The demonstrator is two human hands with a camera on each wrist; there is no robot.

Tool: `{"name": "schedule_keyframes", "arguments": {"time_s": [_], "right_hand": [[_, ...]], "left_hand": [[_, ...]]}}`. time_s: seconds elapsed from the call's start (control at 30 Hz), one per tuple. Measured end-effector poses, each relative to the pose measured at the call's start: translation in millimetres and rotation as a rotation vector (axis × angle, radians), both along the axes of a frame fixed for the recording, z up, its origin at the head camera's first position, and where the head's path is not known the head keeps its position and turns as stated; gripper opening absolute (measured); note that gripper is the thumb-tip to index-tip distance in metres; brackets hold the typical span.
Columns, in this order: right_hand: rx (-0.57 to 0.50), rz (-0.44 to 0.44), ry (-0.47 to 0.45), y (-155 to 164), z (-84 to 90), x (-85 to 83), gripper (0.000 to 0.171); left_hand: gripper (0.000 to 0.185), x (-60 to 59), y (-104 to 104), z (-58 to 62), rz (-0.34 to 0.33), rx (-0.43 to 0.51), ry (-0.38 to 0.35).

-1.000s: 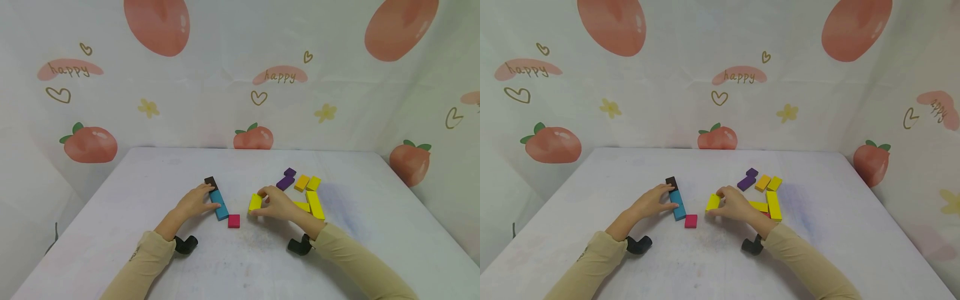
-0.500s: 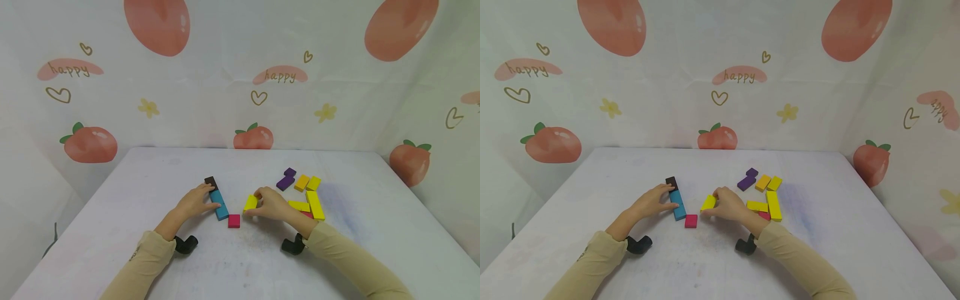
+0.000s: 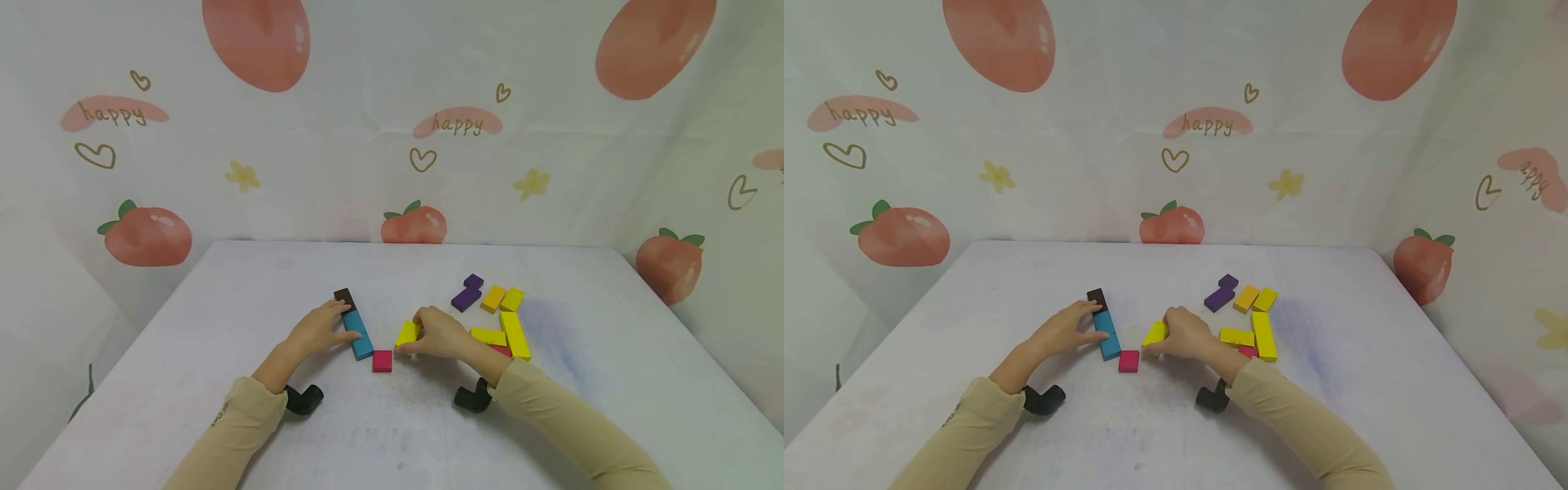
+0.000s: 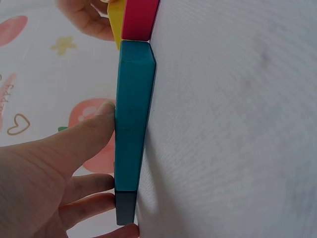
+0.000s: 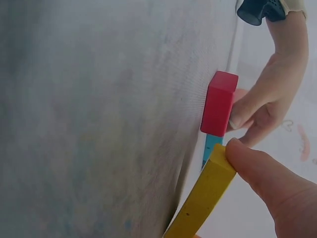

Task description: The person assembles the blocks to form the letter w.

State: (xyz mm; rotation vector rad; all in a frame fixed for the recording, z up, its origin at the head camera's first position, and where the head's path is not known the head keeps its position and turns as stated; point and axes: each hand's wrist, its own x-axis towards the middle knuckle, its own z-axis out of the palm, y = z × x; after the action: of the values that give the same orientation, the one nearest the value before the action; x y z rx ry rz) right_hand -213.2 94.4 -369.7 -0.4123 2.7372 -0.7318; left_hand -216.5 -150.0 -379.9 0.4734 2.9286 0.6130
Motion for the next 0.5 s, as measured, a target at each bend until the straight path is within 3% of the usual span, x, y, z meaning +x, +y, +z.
{"name": "schedule_keyframes", "arguments": {"time_s": [0.5], "right_hand": [[0.046, 0.014, 0.004, -5.5, -4.0, -1.5, 0.062]], "left_hand": [[0.065, 0.2, -0.3, -1.0, 0.004, -0.004, -0.001]]}}
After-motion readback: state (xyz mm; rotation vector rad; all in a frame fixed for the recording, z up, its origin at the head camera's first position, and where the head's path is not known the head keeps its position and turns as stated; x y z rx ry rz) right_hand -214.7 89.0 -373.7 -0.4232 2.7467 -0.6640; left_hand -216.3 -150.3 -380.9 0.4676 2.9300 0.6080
